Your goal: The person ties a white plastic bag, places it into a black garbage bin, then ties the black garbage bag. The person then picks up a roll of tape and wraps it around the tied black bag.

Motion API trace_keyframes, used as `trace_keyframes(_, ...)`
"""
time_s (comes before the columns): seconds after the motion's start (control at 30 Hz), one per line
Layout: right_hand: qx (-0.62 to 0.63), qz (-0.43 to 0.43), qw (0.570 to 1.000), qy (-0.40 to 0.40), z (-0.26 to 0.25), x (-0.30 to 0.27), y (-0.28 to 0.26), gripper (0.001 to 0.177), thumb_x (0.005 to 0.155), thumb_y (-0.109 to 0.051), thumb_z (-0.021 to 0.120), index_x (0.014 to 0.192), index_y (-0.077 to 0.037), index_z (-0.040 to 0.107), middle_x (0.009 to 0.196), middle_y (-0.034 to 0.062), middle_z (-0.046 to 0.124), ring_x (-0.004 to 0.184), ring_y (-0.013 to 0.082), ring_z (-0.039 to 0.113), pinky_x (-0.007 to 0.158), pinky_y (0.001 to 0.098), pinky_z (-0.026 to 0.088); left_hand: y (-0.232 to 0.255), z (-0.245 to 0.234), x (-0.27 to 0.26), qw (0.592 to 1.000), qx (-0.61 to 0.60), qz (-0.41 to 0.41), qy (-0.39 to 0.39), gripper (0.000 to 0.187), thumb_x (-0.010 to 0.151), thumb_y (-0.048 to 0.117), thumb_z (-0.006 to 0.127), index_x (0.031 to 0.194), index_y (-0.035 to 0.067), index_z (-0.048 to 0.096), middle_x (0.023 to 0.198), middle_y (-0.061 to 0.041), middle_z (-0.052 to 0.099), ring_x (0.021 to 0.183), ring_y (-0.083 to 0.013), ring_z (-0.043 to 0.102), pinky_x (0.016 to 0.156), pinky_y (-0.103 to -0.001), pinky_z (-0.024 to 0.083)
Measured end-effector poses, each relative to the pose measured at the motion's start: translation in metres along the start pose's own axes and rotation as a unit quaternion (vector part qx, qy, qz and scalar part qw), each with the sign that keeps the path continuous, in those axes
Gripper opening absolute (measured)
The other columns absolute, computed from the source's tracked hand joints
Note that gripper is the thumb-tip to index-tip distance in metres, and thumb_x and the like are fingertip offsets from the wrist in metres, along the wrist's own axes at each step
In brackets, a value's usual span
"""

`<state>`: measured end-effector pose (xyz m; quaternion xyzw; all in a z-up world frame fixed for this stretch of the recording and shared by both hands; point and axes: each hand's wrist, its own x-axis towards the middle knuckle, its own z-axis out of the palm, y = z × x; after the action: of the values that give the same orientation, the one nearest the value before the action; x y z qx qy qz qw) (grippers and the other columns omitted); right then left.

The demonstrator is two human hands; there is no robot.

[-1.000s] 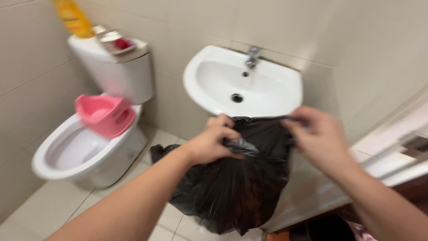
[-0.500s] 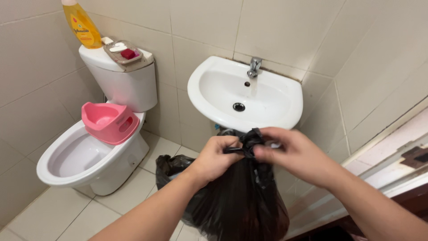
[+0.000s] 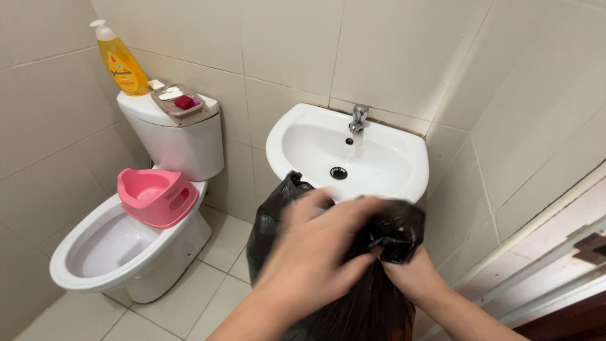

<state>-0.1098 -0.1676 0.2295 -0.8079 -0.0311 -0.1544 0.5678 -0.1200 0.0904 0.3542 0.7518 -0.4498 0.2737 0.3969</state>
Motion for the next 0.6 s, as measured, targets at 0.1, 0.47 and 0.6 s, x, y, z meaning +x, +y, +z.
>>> trace_keyframes(0.1,-0.055,-0.018,0.998,0.020,-0.001,0.002,-0.015,0.040,0.087,-0.007,0.070,0.126,-0.005,0.063,0.117,0.0074,0.072,0.108,0.0188,0.066,0.092,0.0336,0.054,-0.002,-0.005,-0.032,0.933,-0.076,-0.256,0.241,0.072,0.078,0.036,0.085,0.136,0.009,0.052,0.130,-0.017,0.051,0.126,-0.0308,0.057,0.111,-0.046,0.046)
trace_keyframes(0.47,-0.056,-0.226,0.956,-0.180,-0.006,0.014,-0.121,0.065,0.087,-0.003,0.072,0.141,-0.004,0.035,0.140,0.0127,0.061,0.138,0.0255,0.051,0.115,0.0413,0.038,-0.053,-0.017,0.016,0.907,0.022,-0.409,0.093,0.031,0.096,0.030,0.061,0.095,0.002,0.073,0.097,-0.022,0.068,0.091,-0.0409,0.064,0.079,-0.046,0.048)
trace_keyframes(0.6,-0.336,-0.385,0.825,-0.240,-0.005,0.018,-0.142,0.072,0.085,-0.016,0.074,0.151,-0.017,0.045,0.150,0.0140,0.054,0.124,0.0292,0.051,0.104,0.0436,0.037,-0.039,-0.008,0.041,0.922,-0.042,-0.386,-0.001,0.030,0.094,0.030,0.061,0.095,0.004,0.074,0.088,-0.020,0.072,0.082,-0.0365,0.068,0.074,-0.043,0.051)
